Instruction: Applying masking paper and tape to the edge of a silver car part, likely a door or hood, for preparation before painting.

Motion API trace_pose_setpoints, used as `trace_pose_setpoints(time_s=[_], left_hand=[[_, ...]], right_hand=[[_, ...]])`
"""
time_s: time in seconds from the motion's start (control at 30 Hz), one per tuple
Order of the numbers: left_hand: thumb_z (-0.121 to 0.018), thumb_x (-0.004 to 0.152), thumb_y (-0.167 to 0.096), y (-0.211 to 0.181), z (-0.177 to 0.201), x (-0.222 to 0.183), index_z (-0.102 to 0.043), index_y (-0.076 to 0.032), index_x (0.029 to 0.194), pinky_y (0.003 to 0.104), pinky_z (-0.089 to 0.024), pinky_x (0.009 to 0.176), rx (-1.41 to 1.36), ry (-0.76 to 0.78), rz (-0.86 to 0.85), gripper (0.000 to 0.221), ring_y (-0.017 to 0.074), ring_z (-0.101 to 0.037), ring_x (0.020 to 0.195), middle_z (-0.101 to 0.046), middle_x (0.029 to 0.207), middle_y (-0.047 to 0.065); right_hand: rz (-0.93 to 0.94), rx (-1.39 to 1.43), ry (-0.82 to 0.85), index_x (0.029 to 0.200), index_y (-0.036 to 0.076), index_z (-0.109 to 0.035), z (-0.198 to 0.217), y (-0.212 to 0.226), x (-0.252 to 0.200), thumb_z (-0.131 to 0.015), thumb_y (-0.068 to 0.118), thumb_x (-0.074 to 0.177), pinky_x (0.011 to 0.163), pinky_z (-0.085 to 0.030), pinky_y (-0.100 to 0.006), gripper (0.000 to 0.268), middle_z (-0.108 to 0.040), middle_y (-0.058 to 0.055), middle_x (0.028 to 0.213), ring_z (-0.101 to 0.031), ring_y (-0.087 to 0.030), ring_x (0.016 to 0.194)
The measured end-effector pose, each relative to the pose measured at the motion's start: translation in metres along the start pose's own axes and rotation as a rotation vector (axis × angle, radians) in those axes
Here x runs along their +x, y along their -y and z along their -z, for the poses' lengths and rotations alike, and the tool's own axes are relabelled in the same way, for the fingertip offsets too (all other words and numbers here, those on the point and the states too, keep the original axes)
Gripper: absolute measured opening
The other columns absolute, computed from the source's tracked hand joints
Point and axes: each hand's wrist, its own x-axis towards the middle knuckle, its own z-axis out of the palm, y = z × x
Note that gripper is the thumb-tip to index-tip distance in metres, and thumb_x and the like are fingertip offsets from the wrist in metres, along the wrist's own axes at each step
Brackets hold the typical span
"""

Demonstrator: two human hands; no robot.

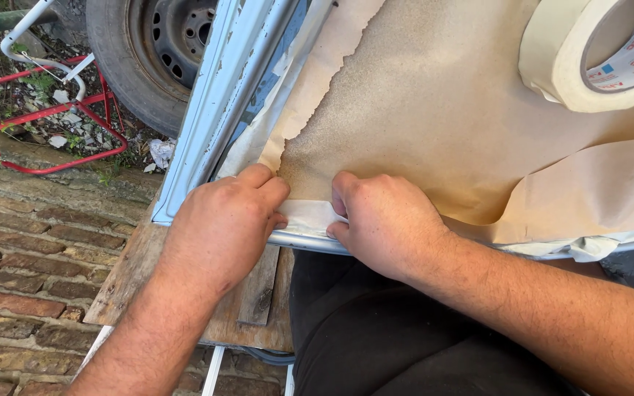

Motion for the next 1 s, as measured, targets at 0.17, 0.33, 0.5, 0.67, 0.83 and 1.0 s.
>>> trace_pose_setpoints(time_s=[0.17,0.33,0.5,0.67,0.83,1.0], left_hand=[[-0.082,0.086,-0.028,0.006,-0.004,0.000,-0.066,-0.015,0.101,0.051,-0.061,0.072,0.043,0.002,-0.063,0.025,0.0313,-0.074,0.079,-0.066,0.103,0.003],[-0.070,0.091,-0.025,0.015,-0.009,-0.002,-0.065,-0.018,0.093,0.046,-0.059,0.074,0.106,-0.048,-0.208,0.009,0.0255,-0.068,0.080,-0.061,0.095,0.002],[-0.069,0.087,-0.021,0.014,-0.010,-0.008,-0.067,-0.016,0.086,0.047,-0.056,0.076,0.047,-0.091,-0.231,0.005,0.0277,-0.067,0.084,-0.062,0.093,0.003],[-0.067,0.089,-0.021,0.014,-0.014,-0.013,-0.069,-0.017,0.088,0.046,-0.055,0.079,0.000,-0.129,-0.230,0.004,0.0283,-0.066,0.085,-0.062,0.094,0.003],[-0.071,0.085,-0.022,0.007,-0.015,-0.016,-0.075,-0.022,0.092,0.043,-0.056,0.087,0.107,-0.098,-0.277,0.008,0.0206,-0.066,0.092,-0.063,0.099,0.000],[-0.073,0.085,-0.017,0.000,-0.019,-0.026,-0.076,-0.013,0.105,0.042,-0.053,0.097,0.093,-0.133,-0.339,0.021,0.0234,-0.063,0.104,-0.064,0.108,0.005]], right_hand=[[0.031,-0.049,-0.008,0.098,0.017,-0.064,-0.002,-0.003,0.004,-0.082,0.035,0.094,0.075,-0.065,-0.045,0.026,-0.077,-0.005,0.082,-0.079,-0.029,0.080],[0.017,-0.161,-0.077,0.097,0.017,-0.064,-0.003,-0.018,0.005,-0.088,0.053,0.089,0.074,-0.062,-0.045,0.044,-0.077,-0.003,0.078,-0.077,-0.029,0.072],[-0.015,0.047,-0.067,0.091,0.020,-0.073,-0.001,-0.022,-0.008,-0.087,0.041,0.089,0.067,-0.059,-0.035,0.025,-0.077,0.004,0.073,-0.072,-0.018,0.064],[0.033,0.130,-0.137,0.090,0.020,-0.079,-0.012,-0.027,-0.012,-0.085,0.029,0.091,0.056,-0.058,-0.028,0.011,-0.075,0.007,0.069,-0.068,-0.012,0.054],[0.237,0.142,-0.403,0.092,0.016,-0.070,-0.027,-0.033,-0.018,-0.080,0.017,0.085,0.062,-0.058,-0.037,0.012,-0.071,0.002,0.089,-0.070,-0.021,0.067],[0.541,0.089,-0.462,0.107,0.008,-0.077,-0.042,-0.039,-0.026,-0.074,0.010,0.085,0.078,-0.060,-0.036,0.021,-0.072,-0.006,0.102,-0.070,-0.024,0.086]])
